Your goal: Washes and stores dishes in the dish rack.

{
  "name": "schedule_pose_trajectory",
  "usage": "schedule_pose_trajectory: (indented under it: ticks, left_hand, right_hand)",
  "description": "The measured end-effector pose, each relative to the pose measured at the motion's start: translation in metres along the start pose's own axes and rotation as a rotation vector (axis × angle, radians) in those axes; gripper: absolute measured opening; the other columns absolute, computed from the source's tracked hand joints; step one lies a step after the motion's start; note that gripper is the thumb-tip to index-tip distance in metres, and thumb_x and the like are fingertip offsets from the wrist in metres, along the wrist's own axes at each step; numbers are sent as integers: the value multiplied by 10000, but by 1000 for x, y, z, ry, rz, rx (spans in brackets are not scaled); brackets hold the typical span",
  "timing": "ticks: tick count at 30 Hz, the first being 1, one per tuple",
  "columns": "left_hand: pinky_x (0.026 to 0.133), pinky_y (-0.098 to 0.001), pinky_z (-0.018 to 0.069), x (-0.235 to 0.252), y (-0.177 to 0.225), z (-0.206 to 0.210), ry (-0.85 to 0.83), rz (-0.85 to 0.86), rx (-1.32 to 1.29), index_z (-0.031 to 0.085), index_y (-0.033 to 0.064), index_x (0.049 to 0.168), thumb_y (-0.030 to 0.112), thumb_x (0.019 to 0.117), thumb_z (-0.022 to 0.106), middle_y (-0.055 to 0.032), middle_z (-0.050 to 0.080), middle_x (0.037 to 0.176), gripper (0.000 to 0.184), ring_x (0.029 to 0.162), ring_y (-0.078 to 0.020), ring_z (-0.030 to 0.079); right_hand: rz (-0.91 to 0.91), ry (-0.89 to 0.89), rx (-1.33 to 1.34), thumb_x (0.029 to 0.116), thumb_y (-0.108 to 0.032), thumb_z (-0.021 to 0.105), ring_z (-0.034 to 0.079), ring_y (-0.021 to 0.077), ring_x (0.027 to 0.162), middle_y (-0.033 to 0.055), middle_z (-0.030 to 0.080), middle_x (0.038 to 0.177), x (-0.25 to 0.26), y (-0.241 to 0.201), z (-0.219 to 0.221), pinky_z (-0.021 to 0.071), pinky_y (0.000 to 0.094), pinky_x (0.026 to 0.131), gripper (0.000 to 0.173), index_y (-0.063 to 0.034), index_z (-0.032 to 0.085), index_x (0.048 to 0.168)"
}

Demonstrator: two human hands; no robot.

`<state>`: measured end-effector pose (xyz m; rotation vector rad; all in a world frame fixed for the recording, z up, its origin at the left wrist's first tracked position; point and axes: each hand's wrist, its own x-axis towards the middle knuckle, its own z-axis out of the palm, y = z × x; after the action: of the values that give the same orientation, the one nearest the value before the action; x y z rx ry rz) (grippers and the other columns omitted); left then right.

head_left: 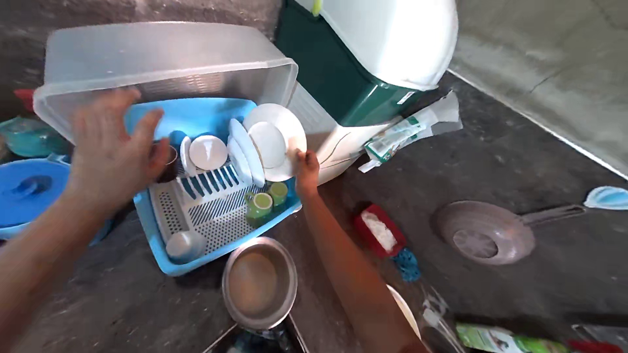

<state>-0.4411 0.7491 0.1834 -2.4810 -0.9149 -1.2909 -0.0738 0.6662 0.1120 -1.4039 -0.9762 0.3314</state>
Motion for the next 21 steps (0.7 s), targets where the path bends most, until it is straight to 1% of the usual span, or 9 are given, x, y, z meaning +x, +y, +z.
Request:
schedule_pose_trajectory:
  ticks: [3,5,8,10,12,14,16,18,21]
  left_hand:
    - [968,-744,409,-48,27,13,-149,-91,-124,673,-62,1161,153,927,645,-366,544,1339,318,1214,-602,524]
    - [1024,-707,410,-74,39,29,-335,-227,-210,715,-41,1126,153,921,713,-320,568,1352,282,1241,-547,538]
    - [1052,-653,427,-98,62,48,-495,-351,-307,734,-5,1138,205,988,645,-280,605,1341,273,1245,-488,571]
    - [1076,-621,425,-101,88,53,-573,-385,-387,726,15,1186,254,1026,577,-251,619,1348,324,1273,-454,570]
    - [1082,-602,425,-96,116,61,-633,-336,-462,723,20,1196,260,1031,544,-234,628,1344,342,1277,-436,574]
    - [1092,-585,422,-85,141,71,-670,-262,-499,713,20,1215,264,1034,530,-234,618,1360,354,1282,-424,574]
    - [1090,-569,432,-70,163,78,-672,-210,-509,712,22,1230,265,1030,549,-238,616,1366,354,1273,-422,584]
    - [1101,-560,422,-58,179,80,-697,-203,-519,705,31,1247,273,1031,549,-230,606,1384,360,1283,-417,574]
    - [1126,-544,398,-45,195,75,-823,-203,-546,677,36,1287,289,1049,534,-209,598,1393,376,1311,-385,554]
  right_hand:
    - [-1,11,20,1045,-154,557,639,101,845,103,653,970,12,25,30,570,307,793,244,52,585,1174]
    - [95,-41,-53,1065,-188,539,638,190,955,155,650,1094,6,39,46,550,386,856,275,18,569,1245]
    - [188,-107,-193,1101,-309,464,640,310,1070,201,636,1234,1,52,60,530,510,894,356,-54,539,1338]
    - [232,-158,-282,1113,-317,420,593,349,1238,237,598,1360,11,52,64,471,539,1044,448,-17,509,1435]
    - [332,-348,-457,1132,-366,315,518,397,1356,285,533,1443,23,45,58,394,563,1140,548,38,446,1477]
    - [435,-571,-543,1137,-390,245,520,436,1328,332,547,1392,32,41,47,381,598,1115,617,100,505,1406]
    - [472,-632,-496,1131,-374,321,512,418,1340,316,536,1415,33,34,34,383,579,1120,570,82,495,1426]
    - [416,-495,-345,1094,-254,484,516,360,1347,268,518,1456,17,25,12,414,515,1120,477,42,456,1467]
    - [249,-368,-190,1062,-142,505,601,261,1248,207,601,1374,-36,4,-57,491,422,1061,377,35,532,1394]
